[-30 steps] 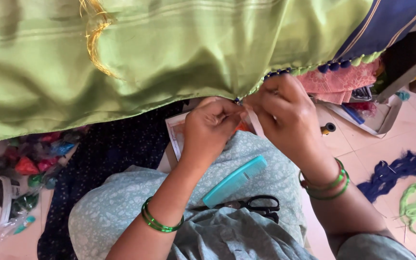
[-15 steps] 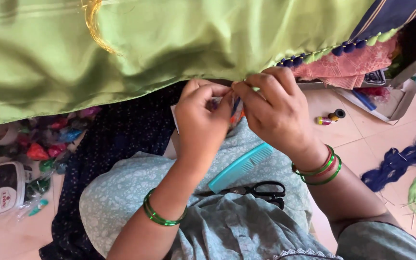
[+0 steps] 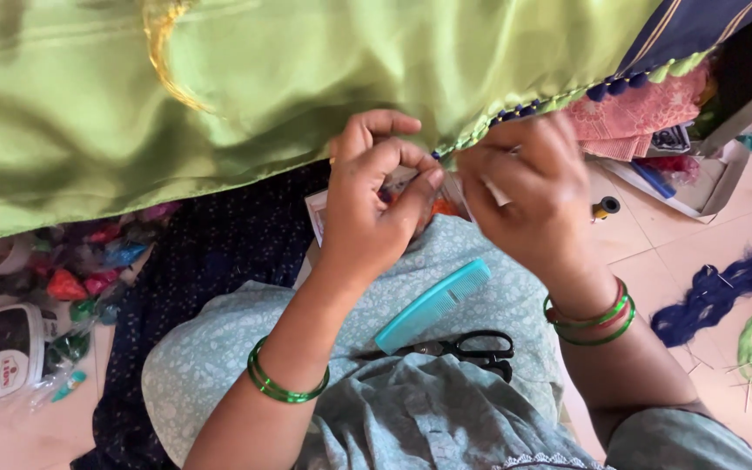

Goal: Sewing decorative tassels and pom-poms onto the edge of a green and blue garment.

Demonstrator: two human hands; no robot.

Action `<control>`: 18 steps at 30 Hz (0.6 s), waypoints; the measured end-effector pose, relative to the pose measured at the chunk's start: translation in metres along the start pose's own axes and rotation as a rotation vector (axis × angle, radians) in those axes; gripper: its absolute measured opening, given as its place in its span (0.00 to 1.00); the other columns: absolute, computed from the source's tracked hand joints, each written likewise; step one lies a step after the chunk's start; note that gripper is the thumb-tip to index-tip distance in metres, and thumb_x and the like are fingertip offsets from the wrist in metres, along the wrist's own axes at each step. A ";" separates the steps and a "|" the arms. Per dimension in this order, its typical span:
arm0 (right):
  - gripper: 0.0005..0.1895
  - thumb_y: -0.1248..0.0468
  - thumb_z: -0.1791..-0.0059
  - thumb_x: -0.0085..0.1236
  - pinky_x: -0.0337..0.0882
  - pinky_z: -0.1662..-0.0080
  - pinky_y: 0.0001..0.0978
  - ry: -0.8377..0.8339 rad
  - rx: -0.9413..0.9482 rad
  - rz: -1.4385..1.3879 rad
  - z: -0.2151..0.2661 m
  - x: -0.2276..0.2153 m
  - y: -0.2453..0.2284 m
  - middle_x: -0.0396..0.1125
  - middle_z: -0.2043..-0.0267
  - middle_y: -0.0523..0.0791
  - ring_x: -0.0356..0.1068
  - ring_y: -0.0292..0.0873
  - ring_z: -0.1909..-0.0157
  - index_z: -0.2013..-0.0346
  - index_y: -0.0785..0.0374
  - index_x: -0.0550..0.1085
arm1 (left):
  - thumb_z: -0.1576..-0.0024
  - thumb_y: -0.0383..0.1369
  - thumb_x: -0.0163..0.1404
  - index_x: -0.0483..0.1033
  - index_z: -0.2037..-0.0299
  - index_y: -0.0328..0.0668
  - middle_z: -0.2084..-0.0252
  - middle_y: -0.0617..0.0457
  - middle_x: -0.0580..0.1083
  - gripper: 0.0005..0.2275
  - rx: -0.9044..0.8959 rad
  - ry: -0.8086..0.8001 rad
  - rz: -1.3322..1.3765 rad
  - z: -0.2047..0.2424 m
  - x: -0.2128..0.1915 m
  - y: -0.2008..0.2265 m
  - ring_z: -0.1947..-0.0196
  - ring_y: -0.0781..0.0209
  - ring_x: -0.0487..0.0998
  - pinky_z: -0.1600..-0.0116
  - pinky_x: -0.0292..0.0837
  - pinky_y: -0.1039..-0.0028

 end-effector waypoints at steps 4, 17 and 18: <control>0.08 0.76 0.52 0.68 0.71 0.58 0.35 0.035 0.144 -0.097 0.007 -0.004 0.021 0.68 0.56 0.47 0.69 0.45 0.60 0.60 0.66 0.79 | 0.45 0.25 0.61 0.81 0.64 0.42 0.44 0.51 0.70 0.03 -0.111 -0.026 0.125 0.001 -0.001 -0.002 0.44 0.56 0.68 0.46 0.70 0.72; 0.06 0.80 0.47 0.50 0.73 0.54 0.28 0.072 0.441 -0.740 0.032 0.031 0.022 0.66 0.53 0.48 0.69 0.39 0.56 0.59 0.69 0.66 | 0.41 0.21 0.56 0.71 0.62 0.38 0.54 0.52 0.76 0.06 -0.029 0.035 0.115 -0.003 0.003 -0.006 0.55 0.58 0.75 0.51 0.74 0.69; 0.07 0.81 0.45 0.45 0.74 0.54 0.27 0.096 0.500 -0.906 0.036 0.035 0.025 0.64 0.51 0.49 0.69 0.38 0.55 0.59 0.69 0.62 | 0.39 0.20 0.52 0.68 0.61 0.37 0.56 0.52 0.77 0.05 -0.060 0.031 0.163 -0.004 0.004 -0.008 0.60 0.58 0.78 0.54 0.76 0.70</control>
Point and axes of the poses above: each hand's wrist, its own z-axis away from the middle knuckle, its own x-axis out of the palm, y = z × x, the point moved 3 cm from there along -z, towards the middle knuckle
